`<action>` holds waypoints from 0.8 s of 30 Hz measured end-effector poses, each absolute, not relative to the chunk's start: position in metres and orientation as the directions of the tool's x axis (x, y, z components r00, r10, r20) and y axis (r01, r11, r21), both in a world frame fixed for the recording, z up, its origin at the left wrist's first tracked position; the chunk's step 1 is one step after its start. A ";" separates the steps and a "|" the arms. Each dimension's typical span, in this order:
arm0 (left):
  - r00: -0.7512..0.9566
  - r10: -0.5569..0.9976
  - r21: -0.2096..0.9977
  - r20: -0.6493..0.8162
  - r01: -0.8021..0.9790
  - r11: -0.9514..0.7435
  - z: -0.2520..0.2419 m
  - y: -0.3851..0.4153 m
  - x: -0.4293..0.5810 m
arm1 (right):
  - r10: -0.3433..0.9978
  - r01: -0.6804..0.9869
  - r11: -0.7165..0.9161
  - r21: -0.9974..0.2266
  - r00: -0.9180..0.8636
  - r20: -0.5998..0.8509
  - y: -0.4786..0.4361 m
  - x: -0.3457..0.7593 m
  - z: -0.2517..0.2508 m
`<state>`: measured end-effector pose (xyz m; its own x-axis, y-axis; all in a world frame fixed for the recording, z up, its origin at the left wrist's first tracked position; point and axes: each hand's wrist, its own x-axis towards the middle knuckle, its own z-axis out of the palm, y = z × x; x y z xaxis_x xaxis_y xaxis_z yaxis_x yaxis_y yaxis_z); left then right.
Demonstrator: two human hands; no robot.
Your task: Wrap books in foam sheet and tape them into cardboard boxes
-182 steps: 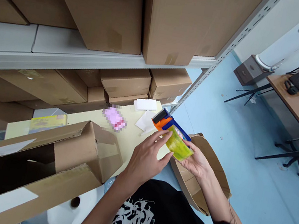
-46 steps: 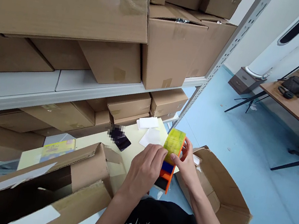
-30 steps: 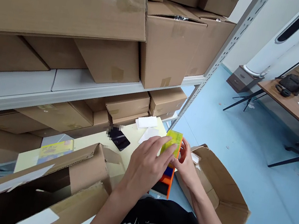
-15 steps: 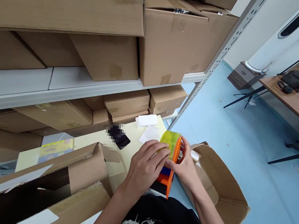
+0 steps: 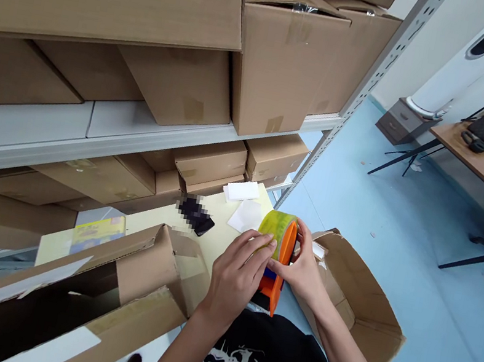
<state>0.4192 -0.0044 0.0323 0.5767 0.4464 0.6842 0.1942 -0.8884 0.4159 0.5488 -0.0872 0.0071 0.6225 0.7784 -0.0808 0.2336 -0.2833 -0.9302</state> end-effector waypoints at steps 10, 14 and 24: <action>0.572 0.475 0.502 0.668 0.124 -0.856 0.030 -0.007 0.417 | 0.807 0.076 -0.266 -0.961 0.563 -0.179 -0.084 0.554 0.008; 0.582 0.484 0.488 0.654 0.164 -0.857 0.041 -0.003 0.416 | 0.827 0.019 -0.257 -0.966 0.522 -0.210 -0.084 0.556 0.009; 0.691 0.223 0.041 0.688 0.270 -0.962 0.049 0.002 0.415 | 0.839 0.019 -0.248 -0.968 0.503 -0.205 -0.084 0.555 0.002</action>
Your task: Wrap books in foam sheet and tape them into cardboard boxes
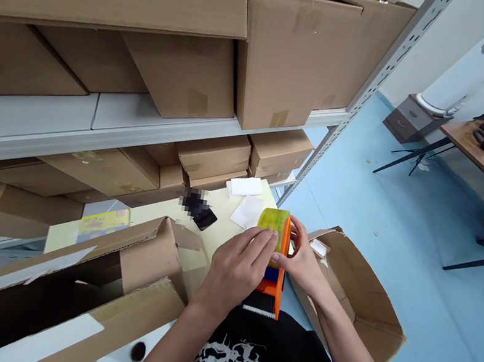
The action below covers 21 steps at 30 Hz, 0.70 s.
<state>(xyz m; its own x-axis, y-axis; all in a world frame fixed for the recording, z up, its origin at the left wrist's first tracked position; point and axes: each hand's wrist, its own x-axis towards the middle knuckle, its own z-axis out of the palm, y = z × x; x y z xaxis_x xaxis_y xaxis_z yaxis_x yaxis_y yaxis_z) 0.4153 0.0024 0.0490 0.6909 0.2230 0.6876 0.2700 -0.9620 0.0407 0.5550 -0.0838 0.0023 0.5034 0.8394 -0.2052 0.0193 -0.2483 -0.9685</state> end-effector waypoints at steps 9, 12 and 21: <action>0.711 0.073 -0.129 0.699 0.227 -0.965 0.053 0.009 0.417 | 0.837 0.044 -0.236 -0.971 0.517 -0.180 -0.082 0.553 -0.003; 0.719 0.100 -0.071 0.688 0.205 -0.976 0.052 0.005 0.415 | 0.837 0.013 -0.221 -0.975 0.516 -0.182 -0.082 0.557 -0.004; 0.468 0.868 0.956 0.167 0.139 -0.259 0.048 -0.005 0.425 | 0.837 0.025 -0.081 -0.996 0.545 -0.054 -0.084 0.560 0.014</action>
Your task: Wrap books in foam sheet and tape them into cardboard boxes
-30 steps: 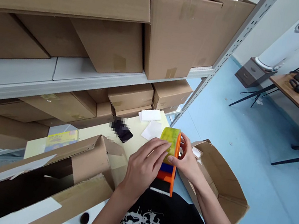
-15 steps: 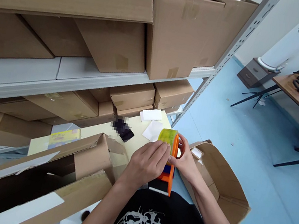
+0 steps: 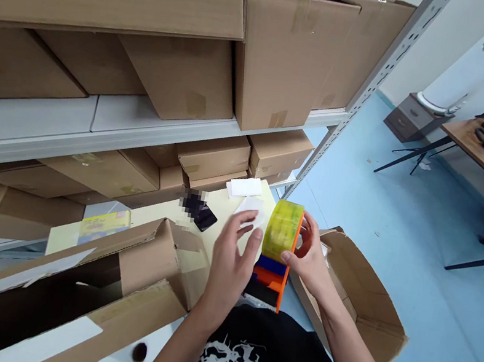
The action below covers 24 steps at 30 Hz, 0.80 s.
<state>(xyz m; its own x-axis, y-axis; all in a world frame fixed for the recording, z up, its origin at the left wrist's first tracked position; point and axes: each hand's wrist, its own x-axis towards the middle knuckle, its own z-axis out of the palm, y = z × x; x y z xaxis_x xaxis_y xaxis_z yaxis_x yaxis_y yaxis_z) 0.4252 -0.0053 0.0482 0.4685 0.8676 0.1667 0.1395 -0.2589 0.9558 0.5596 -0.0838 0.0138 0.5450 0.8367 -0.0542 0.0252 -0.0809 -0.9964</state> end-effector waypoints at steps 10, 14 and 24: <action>0.655 0.742 0.989 -0.143 0.121 0.084 0.052 -0.006 0.445 | 0.811 0.100 -0.050 -0.994 0.584 0.018 -0.084 0.552 0.007; 0.669 0.736 0.992 -0.108 0.124 0.033 0.050 -0.006 0.446 | 0.804 0.115 -0.049 -0.992 0.594 0.029 -0.084 0.552 0.010; 0.693 0.718 0.995 -0.070 0.099 0.001 0.054 -0.011 0.445 | 0.817 0.050 -0.053 -0.997 0.576 -0.015 -0.082 0.555 0.015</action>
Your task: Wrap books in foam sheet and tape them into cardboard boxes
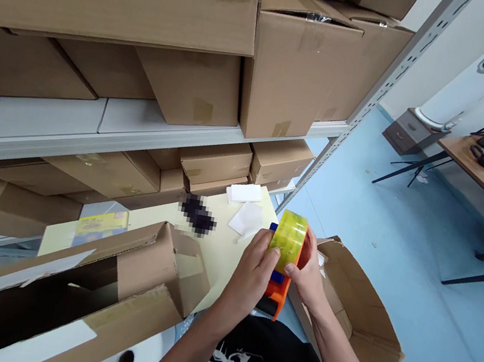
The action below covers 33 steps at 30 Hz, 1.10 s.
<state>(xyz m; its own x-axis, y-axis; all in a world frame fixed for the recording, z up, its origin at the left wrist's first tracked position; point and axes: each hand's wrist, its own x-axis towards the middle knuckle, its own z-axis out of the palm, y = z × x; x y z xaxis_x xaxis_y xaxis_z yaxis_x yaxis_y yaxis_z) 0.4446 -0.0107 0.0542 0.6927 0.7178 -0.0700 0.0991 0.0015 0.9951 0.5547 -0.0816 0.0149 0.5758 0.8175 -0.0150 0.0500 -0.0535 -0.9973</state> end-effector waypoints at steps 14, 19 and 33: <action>0.677 0.725 0.988 -0.132 0.150 0.040 0.050 -0.005 0.448 | 0.801 0.105 -0.053 -0.993 0.599 0.020 -0.083 0.554 0.009; 0.672 0.723 0.987 -0.161 0.123 0.105 0.046 -0.005 0.447 | 0.801 0.090 -0.064 -0.994 0.598 0.002 -0.082 0.554 0.009; 0.722 0.676 0.984 -0.144 0.032 0.176 0.057 -0.004 0.445 | 0.793 -0.017 0.094 -0.995 0.605 0.065 -0.079 0.557 0.006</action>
